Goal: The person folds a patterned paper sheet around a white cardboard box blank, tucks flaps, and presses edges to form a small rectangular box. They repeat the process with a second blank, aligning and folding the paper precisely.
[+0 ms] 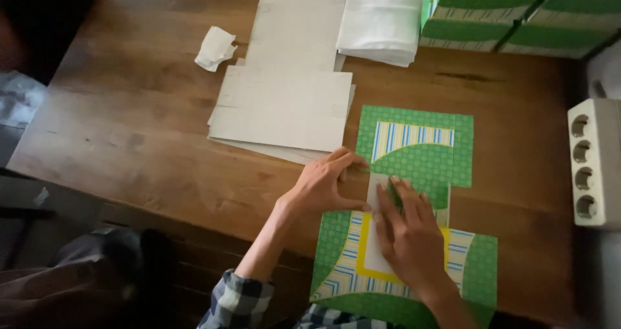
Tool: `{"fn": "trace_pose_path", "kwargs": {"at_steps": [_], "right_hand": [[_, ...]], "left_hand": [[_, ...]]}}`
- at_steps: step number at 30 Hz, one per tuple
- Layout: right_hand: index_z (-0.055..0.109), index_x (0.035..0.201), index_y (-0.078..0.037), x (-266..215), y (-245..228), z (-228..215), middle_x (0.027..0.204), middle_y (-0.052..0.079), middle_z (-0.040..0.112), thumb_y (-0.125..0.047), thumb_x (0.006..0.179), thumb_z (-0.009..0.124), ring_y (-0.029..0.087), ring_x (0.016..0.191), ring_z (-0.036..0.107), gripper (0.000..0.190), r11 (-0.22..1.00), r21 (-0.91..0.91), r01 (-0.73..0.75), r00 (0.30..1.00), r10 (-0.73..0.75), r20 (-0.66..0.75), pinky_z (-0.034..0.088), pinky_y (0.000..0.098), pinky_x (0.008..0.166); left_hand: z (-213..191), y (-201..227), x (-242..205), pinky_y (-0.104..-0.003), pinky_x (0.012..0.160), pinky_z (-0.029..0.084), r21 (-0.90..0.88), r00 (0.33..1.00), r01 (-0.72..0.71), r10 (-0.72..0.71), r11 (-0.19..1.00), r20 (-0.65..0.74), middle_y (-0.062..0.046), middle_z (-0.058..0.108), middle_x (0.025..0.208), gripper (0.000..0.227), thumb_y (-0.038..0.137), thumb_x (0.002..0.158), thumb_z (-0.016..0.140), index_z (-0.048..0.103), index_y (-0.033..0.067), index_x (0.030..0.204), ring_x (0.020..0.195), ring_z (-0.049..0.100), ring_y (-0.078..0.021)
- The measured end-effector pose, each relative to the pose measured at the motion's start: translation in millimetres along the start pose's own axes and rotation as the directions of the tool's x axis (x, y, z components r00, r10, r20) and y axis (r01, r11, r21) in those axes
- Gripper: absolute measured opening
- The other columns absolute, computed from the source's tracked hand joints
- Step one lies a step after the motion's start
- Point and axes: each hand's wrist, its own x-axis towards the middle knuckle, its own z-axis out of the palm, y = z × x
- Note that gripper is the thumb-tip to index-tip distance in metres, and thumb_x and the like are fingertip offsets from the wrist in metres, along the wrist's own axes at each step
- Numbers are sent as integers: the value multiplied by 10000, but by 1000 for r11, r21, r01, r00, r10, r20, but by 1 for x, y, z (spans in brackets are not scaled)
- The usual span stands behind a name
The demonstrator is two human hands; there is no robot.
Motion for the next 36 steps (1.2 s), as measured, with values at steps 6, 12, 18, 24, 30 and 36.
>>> {"fn": "trace_pose_path", "kwargs": {"at_steps": [6, 12, 18, 24, 30, 36], "right_hand": [[514, 1511, -117, 0, 2, 1, 1542, 167, 496, -348, 1043, 447, 362, 1438, 462, 526, 1000, 6, -16, 999, 15, 38, 386, 517, 1175], [512, 1514, -116, 0, 1, 0, 1537, 168, 504, -341, 1046, 448, 363, 1438, 461, 523, 1000, 13, -17, 999, 16, 29, 392, 515, 1167], [486, 1530, -117, 0, 1, -1, 1556, 155, 489, -349, 1042, 450, 354, 1453, 439, 542, 998, 54, -36, 998, 34, 46, 348, 516, 1190], [520, 1503, -122, 0, 3, 2, 1529, 134, 512, -347, 1030, 474, 345, 1426, 472, 526, 998, 47, -42, 999, 40, 27, 400, 515, 1159], [512, 1511, -143, -6, 11, 12, 1562, 131, 481, -336, 1002, 485, 338, 1451, 442, 545, 998, 53, -20, 1000, 20, 8, 340, 522, 1188], [569, 1464, -146, -5, 11, 17, 1501, 138, 544, -328, 1002, 520, 340, 1417, 491, 498, 1000, 10, -19, 999, 19, -37, 395, 516, 1151]], "left_hand": [[-6, 2, -1, -336, 622, 488, -13, 999, -25, 26, 1000, 36, 25, 594, 1113, 700, 621, 688, 801, 609, 216, 1226, 703, 580, -136], [-4, 3, 1, -352, 635, 489, 16, 1000, -18, 18, 1000, 15, 24, 597, 1106, 684, 574, 690, 818, 617, 204, 1229, 693, 582, -153], [6, -3, 5, -363, 630, 482, -4, 995, -40, 39, 999, -92, 7, 605, 986, 409, 433, 813, 777, 644, 195, 1118, 615, 559, -180], [8, -1, 7, -346, 593, 476, 24, 996, 46, -44, 999, -71, 33, 602, 984, 423, 461, 800, 778, 668, 205, 1118, 625, 539, -152], [18, -1, 12, -336, 617, 511, 2, 974, 124, -122, 992, -191, 91, 670, 950, 229, 371, 784, 775, 710, 259, 974, 664, 625, -136], [27, 5, 15, -315, 658, 522, 2, 943, 214, -206, 977, -260, 96, 708, 929, 200, 358, 795, 790, 713, 228, 927, 761, 678, -120]]}}
